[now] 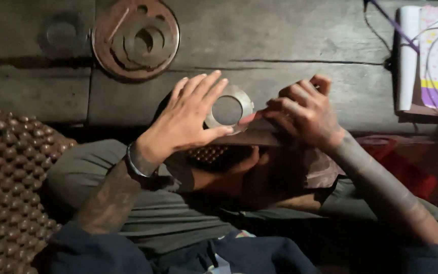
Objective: Smoothing the edges of circular metal rings using a small piece of abrasive material
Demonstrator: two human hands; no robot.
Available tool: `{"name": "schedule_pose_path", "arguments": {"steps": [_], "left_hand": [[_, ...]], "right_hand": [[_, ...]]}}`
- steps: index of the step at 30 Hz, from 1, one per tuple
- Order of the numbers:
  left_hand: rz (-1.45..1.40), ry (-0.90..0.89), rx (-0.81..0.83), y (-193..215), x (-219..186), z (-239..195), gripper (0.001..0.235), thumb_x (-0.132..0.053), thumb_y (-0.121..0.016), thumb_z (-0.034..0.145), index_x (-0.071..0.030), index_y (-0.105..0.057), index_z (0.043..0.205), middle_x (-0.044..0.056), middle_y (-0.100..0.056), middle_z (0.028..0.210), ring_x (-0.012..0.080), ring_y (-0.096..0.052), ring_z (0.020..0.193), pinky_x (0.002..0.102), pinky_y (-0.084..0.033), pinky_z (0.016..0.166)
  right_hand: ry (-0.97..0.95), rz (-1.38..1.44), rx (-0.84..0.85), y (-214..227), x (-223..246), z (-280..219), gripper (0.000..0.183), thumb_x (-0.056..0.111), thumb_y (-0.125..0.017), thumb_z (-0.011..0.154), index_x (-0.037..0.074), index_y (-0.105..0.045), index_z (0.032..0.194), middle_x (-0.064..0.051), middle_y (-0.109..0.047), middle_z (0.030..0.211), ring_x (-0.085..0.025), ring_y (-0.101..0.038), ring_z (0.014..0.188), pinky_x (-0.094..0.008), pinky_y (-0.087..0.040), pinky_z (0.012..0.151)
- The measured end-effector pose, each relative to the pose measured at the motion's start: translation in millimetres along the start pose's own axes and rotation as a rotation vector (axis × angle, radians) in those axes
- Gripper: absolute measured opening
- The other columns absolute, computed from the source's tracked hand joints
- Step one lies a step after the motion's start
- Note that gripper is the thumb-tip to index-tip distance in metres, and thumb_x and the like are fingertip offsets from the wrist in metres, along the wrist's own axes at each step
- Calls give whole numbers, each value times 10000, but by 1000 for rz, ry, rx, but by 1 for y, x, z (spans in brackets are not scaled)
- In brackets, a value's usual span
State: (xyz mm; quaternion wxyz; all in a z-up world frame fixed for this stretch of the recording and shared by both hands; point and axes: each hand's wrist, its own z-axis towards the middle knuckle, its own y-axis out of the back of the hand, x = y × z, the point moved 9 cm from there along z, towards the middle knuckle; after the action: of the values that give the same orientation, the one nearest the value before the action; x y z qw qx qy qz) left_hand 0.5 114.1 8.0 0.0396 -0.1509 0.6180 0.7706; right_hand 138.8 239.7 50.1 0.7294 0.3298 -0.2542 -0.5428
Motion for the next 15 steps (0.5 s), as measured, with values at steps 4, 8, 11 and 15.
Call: {"name": "schedule_pose_path", "arguments": {"steps": [4,8,11,15], "left_hand": [[50,-72,-54,5,-17,1,936,-639,-727,816,-51,-470,1497,184,-473,1497,372,-411,1395,588,-299,1141],[73,-90,-71,-1,-18,2,936,-616,-759,791,-38,-494,1477,204,-507,1457,379,-454,1362,593,-323,1121],[85,-86,-63,-10,-13,2,945,-643,-738,793,-54,-484,1486,187,-519,1448,361,-466,1355,588,-325,1118],[100,-80,-64,-11,-13,2,961,-650,-732,784,-78,-456,1505,163,-521,1452,343,-462,1362,587,-337,1112]], "right_hand": [[-27,-2,-2,-1,-5,1,225,350,-702,1047,130,-718,1004,-66,-588,878,-277,-554,787,-443,-311,860],[42,-4,-9,0,4,-1,272,373,-668,1050,130,-704,933,-68,-591,869,-275,-554,768,-442,-313,841],[1,-1,-20,1,3,2,234,335,-691,1046,112,-709,979,-79,-580,876,-287,-549,777,-443,-309,837],[81,11,-3,1,14,2,245,338,-673,1040,133,-696,907,-71,-588,864,-270,-550,771,-433,-305,850]]}}
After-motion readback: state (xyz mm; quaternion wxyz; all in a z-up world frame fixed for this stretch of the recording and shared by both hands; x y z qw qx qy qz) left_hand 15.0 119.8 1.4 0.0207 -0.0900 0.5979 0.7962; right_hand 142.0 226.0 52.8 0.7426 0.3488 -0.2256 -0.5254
